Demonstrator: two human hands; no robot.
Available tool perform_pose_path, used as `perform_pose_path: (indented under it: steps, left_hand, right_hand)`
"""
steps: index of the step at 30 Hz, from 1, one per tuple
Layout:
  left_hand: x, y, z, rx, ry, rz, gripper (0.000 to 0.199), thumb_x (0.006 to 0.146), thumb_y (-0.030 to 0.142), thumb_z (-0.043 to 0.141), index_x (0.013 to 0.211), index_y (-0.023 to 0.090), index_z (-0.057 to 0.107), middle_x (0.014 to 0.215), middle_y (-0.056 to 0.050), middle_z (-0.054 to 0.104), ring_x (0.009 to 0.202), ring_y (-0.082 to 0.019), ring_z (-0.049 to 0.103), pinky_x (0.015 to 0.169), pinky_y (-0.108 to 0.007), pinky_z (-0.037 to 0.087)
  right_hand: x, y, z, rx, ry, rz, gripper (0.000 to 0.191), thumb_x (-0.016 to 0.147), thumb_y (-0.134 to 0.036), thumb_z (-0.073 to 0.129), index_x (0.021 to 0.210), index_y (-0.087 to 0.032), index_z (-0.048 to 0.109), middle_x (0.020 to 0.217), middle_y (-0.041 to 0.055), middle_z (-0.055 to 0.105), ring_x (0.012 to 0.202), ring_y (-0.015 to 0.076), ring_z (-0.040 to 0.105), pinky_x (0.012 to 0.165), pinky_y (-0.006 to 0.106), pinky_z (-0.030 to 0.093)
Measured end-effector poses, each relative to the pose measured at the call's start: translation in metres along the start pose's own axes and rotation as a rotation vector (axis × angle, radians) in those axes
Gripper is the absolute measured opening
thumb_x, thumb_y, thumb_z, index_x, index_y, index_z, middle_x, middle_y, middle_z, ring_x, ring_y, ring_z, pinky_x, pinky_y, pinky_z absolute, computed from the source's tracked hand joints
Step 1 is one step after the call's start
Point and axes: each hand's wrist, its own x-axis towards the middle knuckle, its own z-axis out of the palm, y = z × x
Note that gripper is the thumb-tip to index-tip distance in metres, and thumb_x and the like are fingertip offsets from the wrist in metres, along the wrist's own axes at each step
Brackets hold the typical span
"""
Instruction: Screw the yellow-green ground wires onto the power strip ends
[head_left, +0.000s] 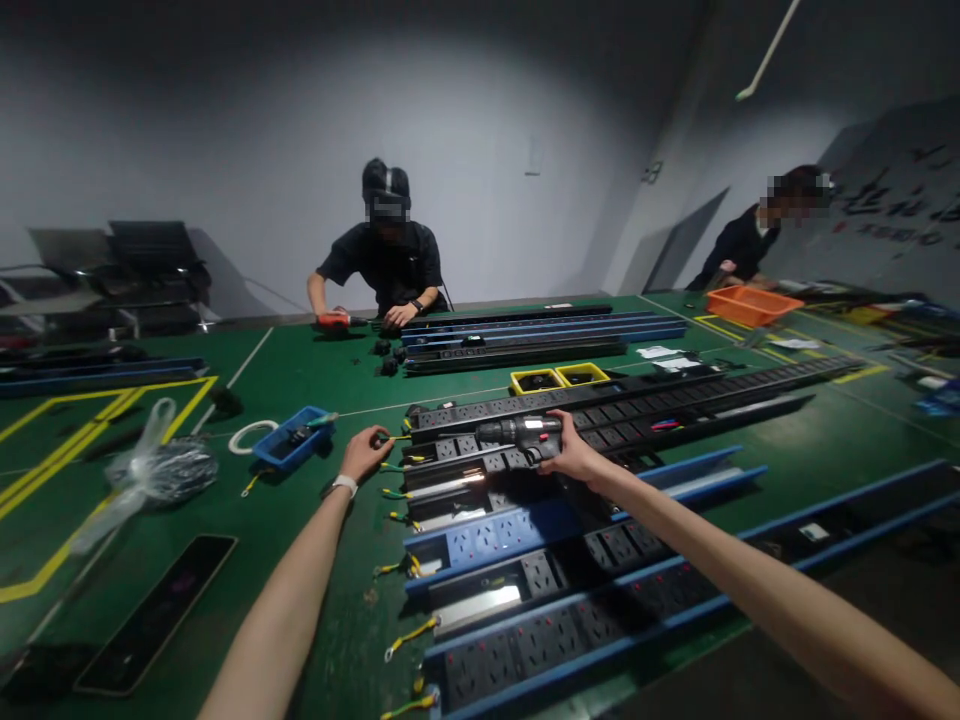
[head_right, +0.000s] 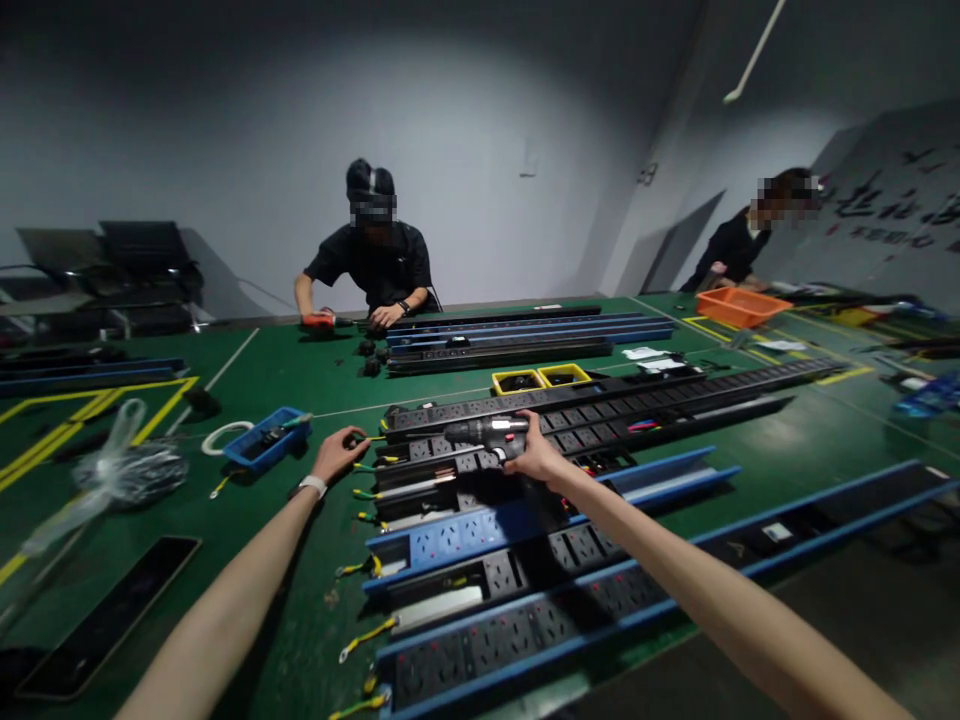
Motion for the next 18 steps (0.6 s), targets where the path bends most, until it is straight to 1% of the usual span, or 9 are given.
perform_pose_path:
  steps: [2,4,8,10,12,14,16,17,18]
  left_hand:
    - [-0.004,0.001,-0.004,-0.001,0.031,0.011,0.036,0.083,0.052,0.057,0.098,0.022,0.070,0.087,-0.003,0.065,0.081,-0.018,0.061,0.081,-0.030,0.052]
    - [-0.008,0.002,-0.007,-0.033,0.076,-0.004,0.036,0.084,0.050,0.055,0.102,0.021,0.069,0.096,-0.005,0.064,0.085,-0.018,0.062,0.087,-0.035,0.055]
    - [-0.027,0.002,-0.016,-0.155,0.142,-0.068,0.039,0.085,0.049,0.054,0.106,0.019,0.066,0.106,-0.008,0.058,0.088,-0.019,0.065,0.088,-0.039,0.060]
    - [-0.047,-0.001,-0.025,-0.179,0.167,-0.083,0.039,0.084,0.051,0.054,0.105,0.020,0.065,0.108,-0.008,0.057,0.090,-0.020,0.066,0.087,-0.041,0.061]
    - [-0.077,-0.005,-0.041,-0.175,0.186,-0.089,0.038,0.084,0.053,0.054,0.104,0.022,0.066,0.111,-0.008,0.057,0.091,-0.021,0.066,0.087,-0.042,0.062]
    - [-0.110,-0.009,-0.060,-0.156,0.165,-0.068,0.036,0.085,0.054,0.056,0.103,0.025,0.068,0.117,-0.008,0.056,0.093,-0.022,0.066,0.087,-0.042,0.062]
    - [-0.133,-0.004,-0.072,-0.131,0.139,-0.044,0.032,0.086,0.055,0.060,0.102,0.029,0.071,0.121,-0.008,0.057,0.099,-0.023,0.066,0.087,-0.042,0.062]
    - [-0.135,0.003,-0.071,-0.128,0.139,-0.040,0.031,0.088,0.054,0.062,0.104,0.030,0.071,0.123,-0.008,0.059,0.103,-0.023,0.065,0.089,-0.042,0.062]
    - [-0.129,0.015,-0.061,-0.137,0.141,-0.032,0.032,0.090,0.053,0.063,0.108,0.029,0.071,0.125,-0.008,0.060,0.107,-0.023,0.064,0.090,-0.042,0.061]
  right_hand:
    - [0.003,0.010,0.005,0.170,0.016,0.179,0.109,0.062,-0.024,0.072,0.157,-0.029,0.018,0.109,0.0074,0.065,0.085,0.0198,0.065,0.071,0.036,0.056]
    - [0.009,0.016,0.008,0.272,0.043,0.288,0.111,0.060,-0.023,0.074,0.157,-0.028,0.018,0.116,0.0100,0.064,0.091,0.0220,0.066,0.075,0.036,0.056]
    - [0.016,0.028,0.012,0.269,0.073,0.302,0.111,0.060,-0.020,0.073,0.155,-0.035,0.019,0.126,0.0109,0.063,0.102,0.0255,0.067,0.079,0.039,0.058]
    - [0.013,0.033,0.017,0.291,0.055,0.311,0.112,0.060,-0.019,0.072,0.157,-0.035,0.017,0.130,0.0121,0.062,0.105,0.0266,0.068,0.080,0.041,0.059]
    - [0.009,0.035,0.022,0.354,0.021,0.318,0.110,0.063,-0.020,0.071,0.159,-0.032,0.017,0.134,0.0159,0.061,0.105,0.0277,0.069,0.081,0.041,0.059]
    - [0.005,0.032,0.025,0.421,-0.002,0.310,0.102,0.067,-0.023,0.070,0.158,-0.030,0.026,0.141,0.0186,0.056,0.108,0.0279,0.068,0.083,0.041,0.059]
    - [-0.002,0.025,0.023,0.470,-0.025,0.284,0.089,0.070,-0.026,0.069,0.153,-0.029,0.039,0.146,0.0168,0.053,0.115,0.0272,0.066,0.090,0.040,0.058]
    - [-0.008,0.021,0.019,0.480,-0.037,0.270,0.083,0.071,-0.026,0.069,0.150,-0.028,0.044,0.145,0.0147,0.054,0.119,0.0266,0.065,0.094,0.040,0.057]
    - [-0.019,0.016,0.012,0.487,-0.052,0.255,0.078,0.071,-0.027,0.070,0.146,-0.028,0.049,0.142,0.0121,0.058,0.121,0.0260,0.063,0.099,0.041,0.055]
